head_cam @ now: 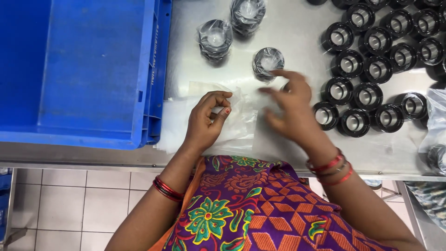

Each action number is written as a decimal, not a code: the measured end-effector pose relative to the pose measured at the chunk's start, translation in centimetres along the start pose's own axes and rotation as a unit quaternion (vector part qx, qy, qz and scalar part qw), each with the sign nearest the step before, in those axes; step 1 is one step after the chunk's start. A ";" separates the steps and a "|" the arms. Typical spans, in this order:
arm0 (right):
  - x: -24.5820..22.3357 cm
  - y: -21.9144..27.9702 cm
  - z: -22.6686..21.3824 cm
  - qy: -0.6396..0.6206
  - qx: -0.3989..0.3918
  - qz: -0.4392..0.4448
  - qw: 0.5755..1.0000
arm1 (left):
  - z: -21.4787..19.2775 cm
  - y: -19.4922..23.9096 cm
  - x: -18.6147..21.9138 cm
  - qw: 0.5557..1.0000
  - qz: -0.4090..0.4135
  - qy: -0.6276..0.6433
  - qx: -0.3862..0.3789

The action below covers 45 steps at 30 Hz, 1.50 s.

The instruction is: Packing circular metal bearings into plastic bags and placing them into a storage bin.

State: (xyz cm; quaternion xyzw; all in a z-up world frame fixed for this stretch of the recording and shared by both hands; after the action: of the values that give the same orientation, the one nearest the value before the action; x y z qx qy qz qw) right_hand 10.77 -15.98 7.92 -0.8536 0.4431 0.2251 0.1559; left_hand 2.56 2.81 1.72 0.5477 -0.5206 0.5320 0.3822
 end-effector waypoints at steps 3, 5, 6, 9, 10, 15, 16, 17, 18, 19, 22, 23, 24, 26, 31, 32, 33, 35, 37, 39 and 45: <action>-5.1 -0.7 1.9 0.074 -0.007 -0.140 0.987 | 0.1 -0.2 0.2 1.000 0.012 0.015 -0.022; -4.0 -0.7 2.4 0.098 0.002 -0.112 0.989 | 0.1 -0.2 -0.1 1.000 0.003 0.014 -0.023; -3.3 -0.9 2.7 0.121 0.009 -0.085 0.989 | -0.2 -0.2 -0.4 1.000 -0.008 0.013 -0.020; -1.2 -0.1 1.0 0.164 0.024 -0.025 0.986 | -0.4 0.0 -0.6 0.998 -0.055 -0.026 -0.018; -1.0 0.1 0.6 0.166 0.024 -0.024 0.985 | -0.5 -0.1 -0.5 0.998 -0.054 -0.024 -0.018; -3.0 -0.2 0.2 -0.034 0.029 -0.065 0.997 | 0.6 -0.8 1.8 0.997 -0.002 -0.049 -0.054; -3.5 -0.9 0.5 -0.034 0.033 -0.067 0.997 | 0.9 -0.8 2.0 0.997 0.002 -0.051 -0.055; -4.1 -1.7 1.3 0.018 0.004 -0.061 0.998 | 1.1 -0.8 2.3 0.997 0.007 -0.060 -0.050; -4.6 -2.4 2.3 0.068 -0.027 -0.054 0.996 | 1.1 -0.6 2.5 0.996 0.011 -0.071 -0.044; -3.3 -2.7 3.0 0.067 -0.024 -0.056 0.996 | 1.0 -0.6 2.3 0.996 0.013 -0.074 -0.043; 1.0 -2.9 3.5 0.050 -0.010 -0.017 0.999 | 1.6 -0.4 2.4 0.996 0.037 -0.071 -0.036; 2.0 -2.7 2.5 0.018 -0.002 0.000 1.000 | 1.8 -0.5 2.7 0.994 0.045 -0.097 -0.036; 2.9 -2.3 1.7 -0.015 0.003 0.018 1.000 | 2.2 -0.4 3.0 0.991 0.051 -0.122 -0.038; 3.7 -1.7 -1.9 -0.020 0.013 0.065 0.998 | 2.5 -0.5 3.3 0.979 0.084 -0.183 -0.028; 2.6 -0.3 -5.3 0.088 0.034 -0.072 0.993 | 4.3 -1.8 4.0 0.957 0.110 -0.264 -0.046; 3.4 -0.5 -4.4 0.088 -0.018 -0.026 0.996 | 4.7 -2.2 3.7 0.962 0.121 -0.240 -0.050; 4.2 -0.7 -3.4 0.087 -0.070 0.020 0.993 | 5.0 -2.5 3.3 0.966 0.131 -0.215 -0.053; 4.6 -0.9 -3.6 0.092 -0.091 0.031 0.991 | 5.1 -2.9 1.9 0.983 0.068 -0.162 -0.057; 5.4 -1.3 -3.3 0.093 -0.113 0.037 0.989 | 4.9 -3.0 0.7 0.992 0.003 -0.112 -0.058; 7.3 -1.6 -1.8 -0.207 -0.231 0.135 0.941 | 4.8 -3.2 0.2 0.996 -0.013 -0.062 -0.060; 5.4 -2.1 2.3 -0.199 -0.345 0.249 0.883 | 4.0 -3.4 -0.3 0.985 0.074 0.116 -0.105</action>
State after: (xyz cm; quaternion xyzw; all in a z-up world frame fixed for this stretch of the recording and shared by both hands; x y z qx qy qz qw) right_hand 14.67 -17.40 3.29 -0.6525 0.4948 0.5602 -0.1247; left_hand 6.65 -0.42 1.36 0.3987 -0.5648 0.5614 0.4548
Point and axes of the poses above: each hand's wrist, its own y-axis away from the middle knuckle, its own z-axis out of the palm, x = y × z, the point moved 7 cm from there along -y, towards the middle knuckle, and after that the axes turned 7 degrees about z, right-handed, at the moved point
